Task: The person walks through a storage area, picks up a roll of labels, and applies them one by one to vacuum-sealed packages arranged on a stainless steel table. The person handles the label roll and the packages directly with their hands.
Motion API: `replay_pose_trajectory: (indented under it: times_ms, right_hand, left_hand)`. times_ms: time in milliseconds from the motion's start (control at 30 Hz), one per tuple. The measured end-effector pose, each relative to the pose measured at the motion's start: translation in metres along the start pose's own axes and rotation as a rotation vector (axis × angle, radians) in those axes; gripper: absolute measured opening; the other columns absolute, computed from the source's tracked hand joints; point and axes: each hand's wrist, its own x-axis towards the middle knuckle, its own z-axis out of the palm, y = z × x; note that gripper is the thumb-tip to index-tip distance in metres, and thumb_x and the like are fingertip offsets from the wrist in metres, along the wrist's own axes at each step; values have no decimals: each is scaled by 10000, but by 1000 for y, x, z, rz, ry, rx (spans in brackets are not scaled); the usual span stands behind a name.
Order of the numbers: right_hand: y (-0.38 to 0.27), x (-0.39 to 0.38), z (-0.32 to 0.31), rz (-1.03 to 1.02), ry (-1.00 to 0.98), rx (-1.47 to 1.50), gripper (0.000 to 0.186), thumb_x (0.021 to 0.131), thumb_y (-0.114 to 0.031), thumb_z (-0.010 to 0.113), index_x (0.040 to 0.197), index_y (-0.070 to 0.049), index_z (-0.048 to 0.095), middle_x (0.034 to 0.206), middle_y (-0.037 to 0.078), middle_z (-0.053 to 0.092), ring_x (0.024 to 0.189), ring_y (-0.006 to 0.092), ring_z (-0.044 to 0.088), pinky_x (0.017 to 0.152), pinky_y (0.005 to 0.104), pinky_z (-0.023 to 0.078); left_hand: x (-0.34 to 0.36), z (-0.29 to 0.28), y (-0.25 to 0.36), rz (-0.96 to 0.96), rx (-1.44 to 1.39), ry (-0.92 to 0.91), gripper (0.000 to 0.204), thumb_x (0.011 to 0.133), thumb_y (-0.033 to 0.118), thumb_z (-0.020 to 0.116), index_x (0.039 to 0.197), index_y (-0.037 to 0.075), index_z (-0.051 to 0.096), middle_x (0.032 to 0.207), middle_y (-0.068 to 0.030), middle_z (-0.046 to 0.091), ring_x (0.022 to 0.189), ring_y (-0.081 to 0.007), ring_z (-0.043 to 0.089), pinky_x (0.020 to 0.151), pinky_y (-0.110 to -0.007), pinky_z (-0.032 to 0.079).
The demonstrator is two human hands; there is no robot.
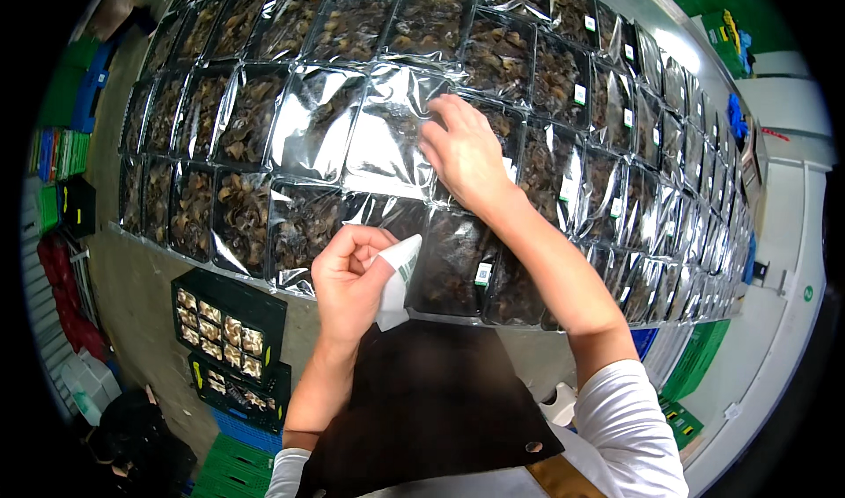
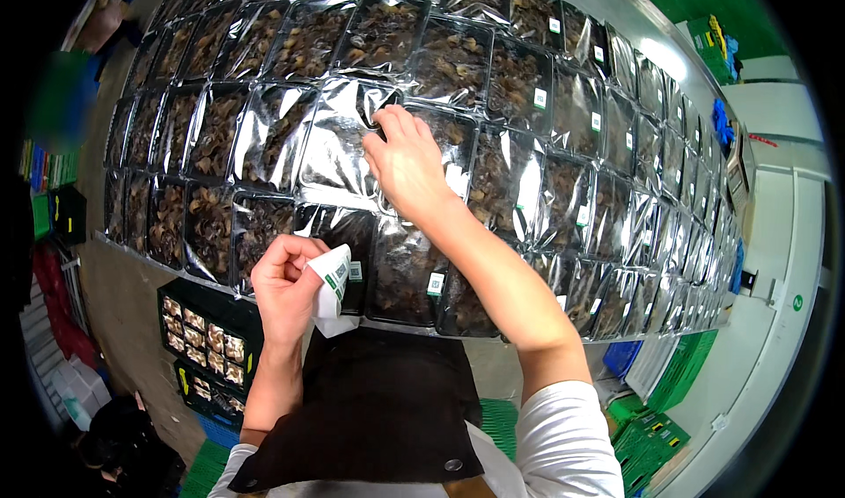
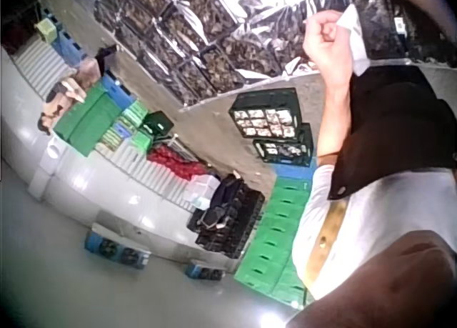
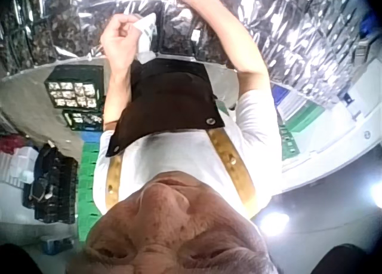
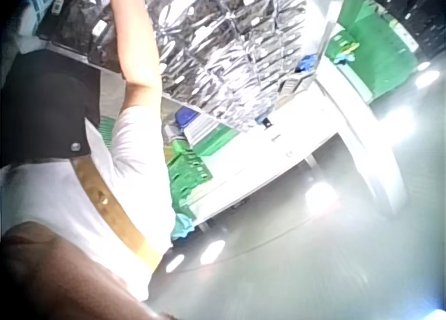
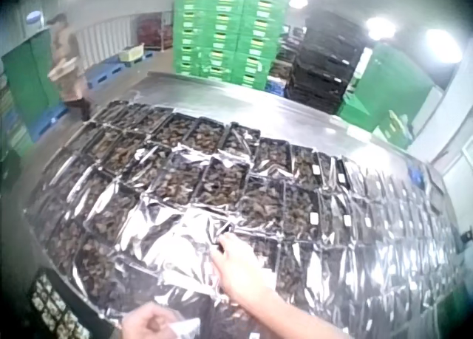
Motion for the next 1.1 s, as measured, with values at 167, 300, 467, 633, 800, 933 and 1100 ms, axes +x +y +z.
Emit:
replay_pose_trajectory:
  times_ms: [167, 300, 467, 633, 800, 933, 1100]
  right_hand:
    - [10, 0, 20, 88, 15, -187, 276, 741, -136, 681, 1001, -60, 624, 1156, 120, 550, 1153, 319, 469, 956, 424, 378]
    - [-24, -1, -16, 275, 62, 273, 343, 799, -124, 672, 1121, -34, 600, 1147, 142, 581, 1102, 319, 526, 935, 410, 417]
    - [-61, -42, -75, 765, -358, 1388, 389, 877, -175, 665, 1204, 11, 568, 1034, 103, 650, 926, 159, 632, 861, 288, 495]
    - [-59, -56, -77, 503, -26, 989, 239, 789, -73, 725, 1014, -17, 667, 889, 84, 653, 788, 149, 634, 649, 257, 484]
    - [-9, -41, -91, 368, 123, 736, 160, 785, 5, 683, 935, -34, 641, 909, 94, 653, 828, 206, 645, 710, 287, 508]
    - [107, 2, -85, 195, 118, 67, 151, 814, -143, 554, 906, -23, 565, 1185, 171, 539, 1113, 338, 491, 922, 442, 409]
    - [174, 29, -47, 64, 3, -247, 252, 766, -149, 577, 981, -16, 582, 1227, 161, 517, 1164, 311, 462, 949, 443, 376]
  left_hand:
    - [-3, 7, -4, 1, 47, 0, 116, 820, -108, 608, 903, -34, 576, 853, -65, 644, 702, -48, 581, 599, -173, 452]
    - [-3, 7, -3, 15, 38, 97, 198, 813, -116, 607, 997, -48, 579, 861, -73, 650, 707, -56, 593, 609, -178, 465]
    - [11, 21, -5, 61, -54, 143, 296, 805, -113, 613, 1085, -39, 548, 867, -80, 661, 718, -67, 616, 639, -183, 491]
    - [22, 34, -11, 10, 43, 117, 216, 799, -97, 644, 987, -16, 575, 781, -15, 621, 667, -26, 562, 598, -158, 447]
    - [26, 40, -24, -70, 214, 85, 97, 794, -50, 668, 853, -3, 607, 686, 51, 573, 594, 10, 472, 550, -144, 365]
    - [27, 53, -17, -11, 213, 73, 91, 809, -26, 672, 856, -3, 597, 702, 45, 572, 602, 5, 460, 558, -151, 360]
    - [30, 70, -11, 98, 168, 77, 88, 829, -9, 663, 854, -2, 578, 749, 21, 587, 658, -12, 488, 610, -162, 389]
